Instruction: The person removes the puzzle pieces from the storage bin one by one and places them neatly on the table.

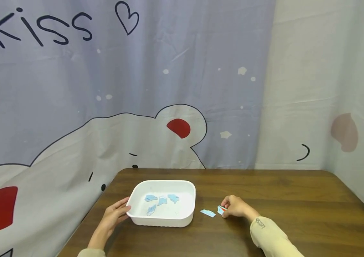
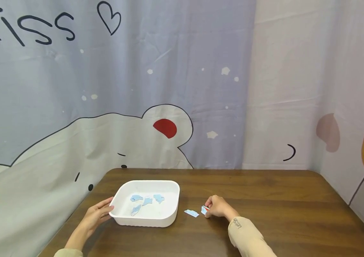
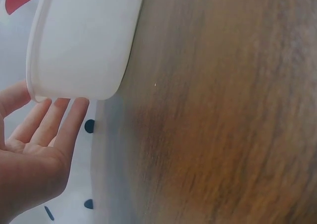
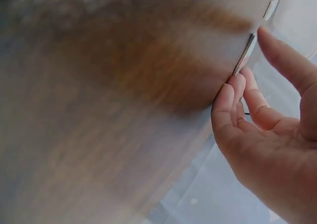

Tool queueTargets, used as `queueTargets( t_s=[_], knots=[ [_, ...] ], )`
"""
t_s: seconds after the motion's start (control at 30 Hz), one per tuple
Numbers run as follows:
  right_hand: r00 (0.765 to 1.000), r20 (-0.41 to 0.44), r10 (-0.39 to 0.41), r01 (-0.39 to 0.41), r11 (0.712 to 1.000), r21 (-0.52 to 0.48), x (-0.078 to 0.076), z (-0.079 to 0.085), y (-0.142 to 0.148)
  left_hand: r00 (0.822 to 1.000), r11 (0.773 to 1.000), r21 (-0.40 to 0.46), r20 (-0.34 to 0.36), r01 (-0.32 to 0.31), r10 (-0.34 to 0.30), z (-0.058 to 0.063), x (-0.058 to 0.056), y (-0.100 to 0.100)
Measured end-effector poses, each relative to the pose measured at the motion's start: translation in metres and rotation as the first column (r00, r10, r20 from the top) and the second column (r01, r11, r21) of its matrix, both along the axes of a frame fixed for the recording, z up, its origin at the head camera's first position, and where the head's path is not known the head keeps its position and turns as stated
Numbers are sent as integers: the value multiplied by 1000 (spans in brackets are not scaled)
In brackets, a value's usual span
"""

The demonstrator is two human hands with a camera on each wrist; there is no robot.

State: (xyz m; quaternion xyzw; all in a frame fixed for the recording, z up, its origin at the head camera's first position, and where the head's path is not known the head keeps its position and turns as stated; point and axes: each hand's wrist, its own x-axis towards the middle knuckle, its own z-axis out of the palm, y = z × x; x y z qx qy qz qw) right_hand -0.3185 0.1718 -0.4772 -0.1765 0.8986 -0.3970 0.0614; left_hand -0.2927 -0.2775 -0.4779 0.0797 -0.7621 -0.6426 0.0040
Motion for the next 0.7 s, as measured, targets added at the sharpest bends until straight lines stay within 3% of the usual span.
queueTargets(
  t_s=[0.27, 0.5, 0.7],
  knots=[
    [999, -45, -8, 6, 999, -40, -5, 15, -8, 1000, 1000, 16, -13, -8, 8, -1, 3, -2],
    [1000, 3, -25, 25, 977, -212, -13, 39, -48, 999, 999, 14, -21, -43, 44, -2, 8, -7],
    [999, 32, -9, 18, 955, -296, -17, 48, -89, 999, 999, 24, -40, -33, 34, -4, 4, -1]
  ],
)
